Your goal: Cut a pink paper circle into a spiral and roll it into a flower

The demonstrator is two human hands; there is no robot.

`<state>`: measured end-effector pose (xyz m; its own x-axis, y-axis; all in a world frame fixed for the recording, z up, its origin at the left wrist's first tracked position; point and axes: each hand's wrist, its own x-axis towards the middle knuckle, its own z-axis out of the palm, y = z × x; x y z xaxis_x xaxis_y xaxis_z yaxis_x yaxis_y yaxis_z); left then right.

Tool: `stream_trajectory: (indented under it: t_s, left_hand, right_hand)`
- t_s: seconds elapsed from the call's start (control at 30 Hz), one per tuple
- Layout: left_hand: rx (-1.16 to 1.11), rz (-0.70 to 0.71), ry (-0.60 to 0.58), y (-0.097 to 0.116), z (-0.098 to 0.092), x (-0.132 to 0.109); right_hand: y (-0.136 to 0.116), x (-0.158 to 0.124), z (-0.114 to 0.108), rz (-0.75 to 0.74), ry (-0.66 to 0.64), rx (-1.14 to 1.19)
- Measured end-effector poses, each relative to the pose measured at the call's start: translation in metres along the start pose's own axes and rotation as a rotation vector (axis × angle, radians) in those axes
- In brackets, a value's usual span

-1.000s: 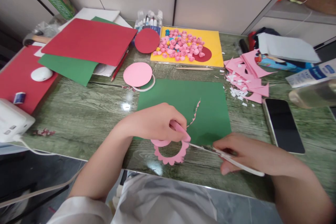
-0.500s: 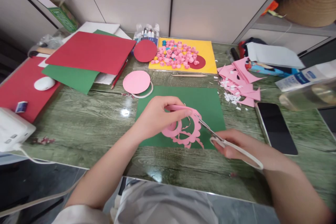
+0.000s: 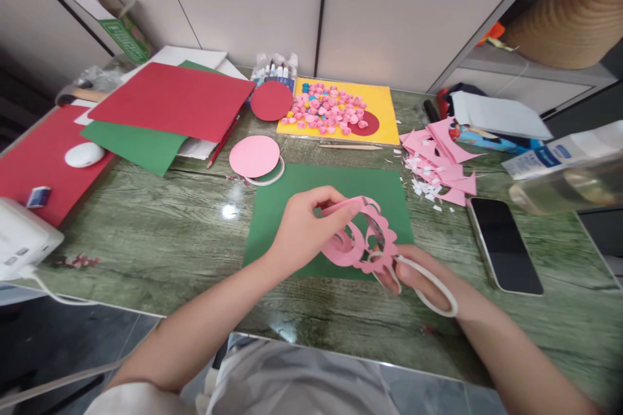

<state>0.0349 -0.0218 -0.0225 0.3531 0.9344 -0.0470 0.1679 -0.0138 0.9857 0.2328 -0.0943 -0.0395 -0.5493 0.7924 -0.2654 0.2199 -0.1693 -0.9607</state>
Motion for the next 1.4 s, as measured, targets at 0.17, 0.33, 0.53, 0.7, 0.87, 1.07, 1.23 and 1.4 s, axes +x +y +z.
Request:
stream_trajectory:
  t_s: [0.17,0.33,0.53,0.7,0.87,1.07,1.23,1.4]
  left_hand:
    - [-0.028,0.011,-0.025,-0.001,-0.001,0.0]
    - [-0.033,-0.013,-0.028,0.001,0.0,-0.001]
    - [-0.035,-0.024,-0.031,-0.001,0.0,-0.001]
    - [-0.052,-0.022,-0.034,-0.002,0.0,0.0]
    - [-0.114,-0.031,-0.049,0.001,0.0,-0.002]
    - [-0.134,-0.044,-0.067,0.002,-0.001,-0.003]
    - [-0.124,-0.036,-0.052,0.003,-0.002,-0.004]
    - [-0.112,-0.014,-0.015,0.005,-0.005,-0.003]
  right_hand:
    - [0.005,-0.001,0.0,-0.007,-0.01,0.059]
    - [0.006,-0.001,0.002,-0.025,-0.02,0.072]
    - [0.008,0.0,0.004,-0.04,0.021,0.009]
    - [0.011,-0.001,0.006,-0.03,0.038,0.005]
    - [0.012,-0.002,0.006,-0.021,0.066,0.011]
    - [0.011,-0.004,0.003,-0.019,0.099,-0.003]
    - [0.006,-0.005,0.003,-0.014,0.098,0.017]
    - [0.007,-0.006,0.002,-0.026,0.104,0.031]
